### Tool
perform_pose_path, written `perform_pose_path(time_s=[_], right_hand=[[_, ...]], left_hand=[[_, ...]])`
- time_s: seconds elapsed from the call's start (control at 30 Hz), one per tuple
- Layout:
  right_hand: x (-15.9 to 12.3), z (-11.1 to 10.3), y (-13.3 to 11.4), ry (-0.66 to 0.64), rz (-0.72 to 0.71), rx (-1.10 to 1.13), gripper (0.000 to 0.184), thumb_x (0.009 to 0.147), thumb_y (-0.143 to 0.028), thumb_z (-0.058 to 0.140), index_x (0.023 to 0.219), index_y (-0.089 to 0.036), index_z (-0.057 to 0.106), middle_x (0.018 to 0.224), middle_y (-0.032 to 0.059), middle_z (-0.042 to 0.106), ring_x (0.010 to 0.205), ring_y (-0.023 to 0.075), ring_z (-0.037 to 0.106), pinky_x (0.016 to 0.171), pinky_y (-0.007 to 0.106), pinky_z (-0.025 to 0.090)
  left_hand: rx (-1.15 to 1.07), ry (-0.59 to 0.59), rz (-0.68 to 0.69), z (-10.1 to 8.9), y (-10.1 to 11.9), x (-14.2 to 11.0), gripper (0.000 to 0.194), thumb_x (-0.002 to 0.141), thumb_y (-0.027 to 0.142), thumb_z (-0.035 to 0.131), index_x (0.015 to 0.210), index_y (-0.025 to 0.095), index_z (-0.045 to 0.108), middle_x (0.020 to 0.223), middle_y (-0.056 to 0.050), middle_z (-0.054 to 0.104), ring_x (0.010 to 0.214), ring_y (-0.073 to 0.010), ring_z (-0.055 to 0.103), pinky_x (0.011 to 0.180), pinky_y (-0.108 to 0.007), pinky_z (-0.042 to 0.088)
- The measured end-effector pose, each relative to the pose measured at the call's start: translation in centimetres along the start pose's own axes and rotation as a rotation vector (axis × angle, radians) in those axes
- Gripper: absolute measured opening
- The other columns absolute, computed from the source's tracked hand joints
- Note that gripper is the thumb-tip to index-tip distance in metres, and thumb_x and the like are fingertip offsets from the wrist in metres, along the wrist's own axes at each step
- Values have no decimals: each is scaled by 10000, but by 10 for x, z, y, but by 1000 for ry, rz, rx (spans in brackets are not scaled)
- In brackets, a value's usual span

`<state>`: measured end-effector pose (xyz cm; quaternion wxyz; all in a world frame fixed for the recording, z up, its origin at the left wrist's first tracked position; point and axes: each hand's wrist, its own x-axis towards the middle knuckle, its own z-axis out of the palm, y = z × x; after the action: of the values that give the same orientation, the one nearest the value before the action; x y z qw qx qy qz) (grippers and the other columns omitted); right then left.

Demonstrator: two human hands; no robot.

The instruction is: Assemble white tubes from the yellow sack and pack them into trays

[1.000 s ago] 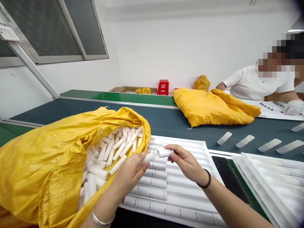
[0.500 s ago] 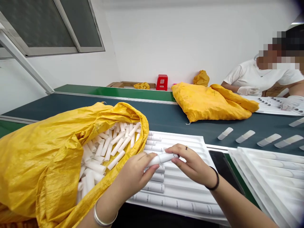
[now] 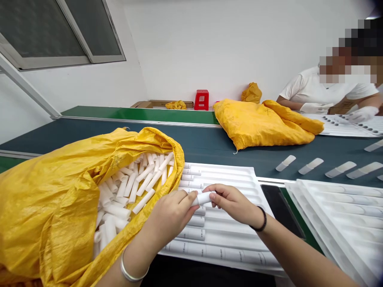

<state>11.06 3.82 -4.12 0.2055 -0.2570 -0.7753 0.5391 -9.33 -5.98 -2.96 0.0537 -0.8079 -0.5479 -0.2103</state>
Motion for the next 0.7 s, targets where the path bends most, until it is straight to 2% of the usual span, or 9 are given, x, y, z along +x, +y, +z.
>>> perform_pose_path(time_s=[0.1, 0.2, 0.27, 0.4, 0.47, 0.53, 0.6, 0.67, 0.7], right_hand=[[1, 2, 2, 4, -55, -93, 332, 955, -398, 431, 1118, -168, 607, 856, 52, 640, 732, 141, 592, 679, 272, 513], [-3, 0, -2, 46, -243, -322, 310, 954, -331, 443, 1196, -169, 548, 1030, 103, 622, 905, 185, 593, 825, 347, 500], [-8, 1, -8, 40, -351, -410, 282, 961, -293, 419, 1176, -160, 543, 1010, 110, 618, 918, 191, 584, 833, 347, 495], [-16, 8, -17, -19, -420, -472, 252, 957, -277, 431, 1135, -151, 555, 960, 97, 636, 878, 179, 593, 798, 300, 498], [-11, 9, -12, -62, -361, -607, 229, 889, -283, 569, 1083, -165, 597, 950, 83, 649, 870, 186, 603, 792, 291, 494], [1, -3, 3, 7, -189, -777, 207, 733, -265, 743, 904, -188, 656, 882, 55, 659, 826, 191, 609, 774, 279, 488], [14, -35, 26, 225, 29, -882, 173, 662, -221, 786, 769, -185, 656, 852, 57, 658, 827, 200, 607, 782, 283, 473], [20, -81, 54, 463, 178, -913, 96, 813, -191, 638, 897, -146, 653, 959, 124, 645, 911, 223, 596, 813, 327, 458], [19, -106, 68, 574, 259, -917, 130, 880, -198, 547, 940, -130, 640, 972, 145, 634, 901, 222, 595, 791, 345, 462]], left_hand=[[-103, -42, -33, 3, -1, -3, 354, 950, 312, 428, 1251, 144, 507, 879, -88, 647, 779, -220, 626, 690, -349, 534], [-247, -91, -92, -1, 2, -5, 552, 955, 287, 404, 1459, 167, 213, 982, -102, 642, 873, -233, 626, 766, -376, 537], [-317, -119, -102, -6, 7, -6, 659, 952, 254, 394, 1495, 191, 26, 983, -93, 643, 877, -234, 629, 776, -376, 535], [-382, -158, -50, -8, 21, -5, 718, 932, 199, 401, 1494, 214, -45, 984, -87, 650, 853, -223, 634, 759, -348, 534], [-351, -173, -46, -2, 22, -5, 718, 923, 183, 408, 1496, 219, -24, 961, -80, 651, 825, -214, 634, 744, -340, 536], [-262, -183, -75, 6, 13, -7, 689, 916, 222, 437, 1496, 221, 63, 1033, -99, 646, 906, -236, 628, 800, -380, 529], [-133, -173, -181, 10, -7, -11, 590, 918, 291, 435, 1463, 197, 232, 1183, -136, 602, 1071, -283, 578, 903, -443, 487], [24, -197, -394, 8, -36, -19, 462, 926, 314, 376, 1354, 145, 424, 1262, -166, 555, 1168, -325, 518, 962, -482, 434], [109, -251, -531, 6, -51, -24, 421, 925, 302, 349, 1271, 120, 503, 1229, -183, 569, 1146, -345, 530, 948, -495, 430]])
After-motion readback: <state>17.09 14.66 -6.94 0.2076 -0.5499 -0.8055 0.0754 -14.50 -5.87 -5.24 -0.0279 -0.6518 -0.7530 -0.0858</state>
